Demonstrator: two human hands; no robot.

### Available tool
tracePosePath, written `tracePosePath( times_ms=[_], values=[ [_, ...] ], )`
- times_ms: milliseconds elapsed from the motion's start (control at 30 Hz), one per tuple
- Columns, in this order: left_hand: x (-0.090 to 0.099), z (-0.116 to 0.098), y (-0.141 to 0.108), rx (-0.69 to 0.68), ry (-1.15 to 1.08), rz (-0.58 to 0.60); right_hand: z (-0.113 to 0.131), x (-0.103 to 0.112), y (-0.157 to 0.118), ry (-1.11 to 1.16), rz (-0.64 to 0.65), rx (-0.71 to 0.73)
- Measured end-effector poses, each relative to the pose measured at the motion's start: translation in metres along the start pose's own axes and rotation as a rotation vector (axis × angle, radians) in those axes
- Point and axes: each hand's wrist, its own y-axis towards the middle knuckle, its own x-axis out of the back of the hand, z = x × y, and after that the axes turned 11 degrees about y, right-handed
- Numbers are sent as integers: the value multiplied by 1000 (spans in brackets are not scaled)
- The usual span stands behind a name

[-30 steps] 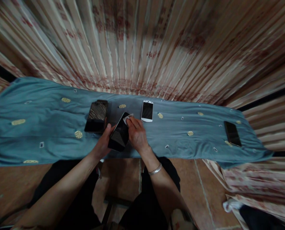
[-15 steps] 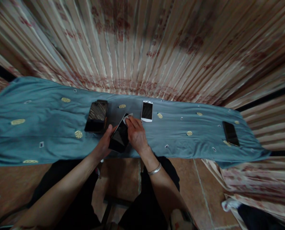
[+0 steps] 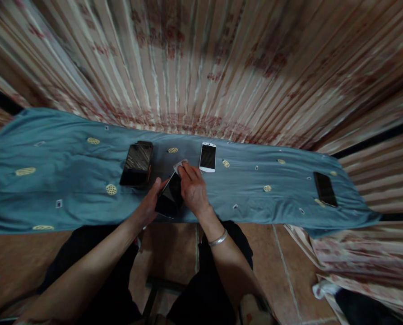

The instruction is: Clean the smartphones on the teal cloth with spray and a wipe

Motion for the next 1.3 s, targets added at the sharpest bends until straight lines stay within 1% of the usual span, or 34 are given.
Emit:
tracePosePath(
  times_ms=[100, 167, 267, 400, 567, 700, 967, 1067, 1200, 1300],
  values=[
    [-1, 0, 2, -3, -7, -19, 4, -2, -1, 11, 29, 33],
    [-2, -1, 2, -10, -16, -32, 6, -2, -1, -3, 17, 46],
    [-5, -1, 2, -14, -34, -27, 4, -2, 0, -13, -10, 30],
    [-7, -1, 3, -4, -51, -19, 2, 0, 0, 2, -5, 0],
    [-9, -7, 7, -37, -62, -86, 12, -4, -2, 40, 18, 50],
    [-13, -13, 9, -14, -108, -131, 19, -7, -3, 56, 29, 59],
    [-20, -10, 14, -13, -110, -111, 8, 1, -3, 58, 40, 26],
    [-22, -12, 14, -5, -111, -127, 11, 0, -4, 40, 35, 29],
    [-24, -19, 14, 30, -138, -155, 17, -1, -6, 70, 51, 39],
    [-26, -22, 13, 39, -138, -175, 18, 0, -6, 73, 59, 27]
  ],
)
